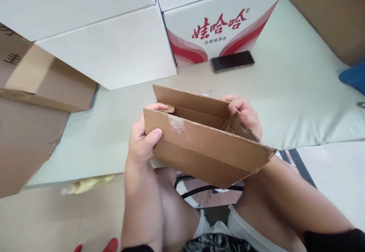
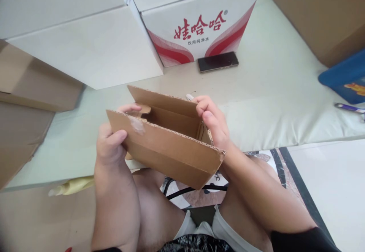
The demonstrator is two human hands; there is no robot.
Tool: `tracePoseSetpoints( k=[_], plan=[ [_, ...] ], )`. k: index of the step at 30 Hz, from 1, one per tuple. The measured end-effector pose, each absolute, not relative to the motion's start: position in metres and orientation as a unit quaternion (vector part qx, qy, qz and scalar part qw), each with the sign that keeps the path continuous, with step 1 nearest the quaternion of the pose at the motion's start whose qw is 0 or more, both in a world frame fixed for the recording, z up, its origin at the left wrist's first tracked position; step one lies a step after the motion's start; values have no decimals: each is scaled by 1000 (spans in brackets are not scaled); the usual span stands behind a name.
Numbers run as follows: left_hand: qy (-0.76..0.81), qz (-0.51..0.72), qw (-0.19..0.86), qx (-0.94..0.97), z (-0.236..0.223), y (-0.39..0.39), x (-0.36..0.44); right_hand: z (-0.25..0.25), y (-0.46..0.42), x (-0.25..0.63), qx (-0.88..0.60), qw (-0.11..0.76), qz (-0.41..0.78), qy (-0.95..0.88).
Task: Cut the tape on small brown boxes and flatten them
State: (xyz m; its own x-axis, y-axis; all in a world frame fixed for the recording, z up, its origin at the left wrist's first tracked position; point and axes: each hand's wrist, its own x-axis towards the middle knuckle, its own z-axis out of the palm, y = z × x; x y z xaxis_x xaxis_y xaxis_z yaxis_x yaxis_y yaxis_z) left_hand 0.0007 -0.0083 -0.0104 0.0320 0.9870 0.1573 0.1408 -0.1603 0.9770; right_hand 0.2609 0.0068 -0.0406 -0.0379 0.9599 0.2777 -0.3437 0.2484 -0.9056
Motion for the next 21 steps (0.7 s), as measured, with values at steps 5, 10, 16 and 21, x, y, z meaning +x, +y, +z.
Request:
tracePoseSetpoints(
  k=[5,10,16,21],
  plan=[
    [474,462,439,607,-7,-11,-4,-42,8,263,-319,611,525,-499],
    [475,447,378,657,-6,-12,-13,-45,13,265,-310,607,538,-496],
    [455,443,348,690,-9,-10,-19,-41,12,266,-334,598,524,-506],
    [454,442,342,694,-9,-11,-19,-42,13,266,-330,605,531,-493]
  ],
)
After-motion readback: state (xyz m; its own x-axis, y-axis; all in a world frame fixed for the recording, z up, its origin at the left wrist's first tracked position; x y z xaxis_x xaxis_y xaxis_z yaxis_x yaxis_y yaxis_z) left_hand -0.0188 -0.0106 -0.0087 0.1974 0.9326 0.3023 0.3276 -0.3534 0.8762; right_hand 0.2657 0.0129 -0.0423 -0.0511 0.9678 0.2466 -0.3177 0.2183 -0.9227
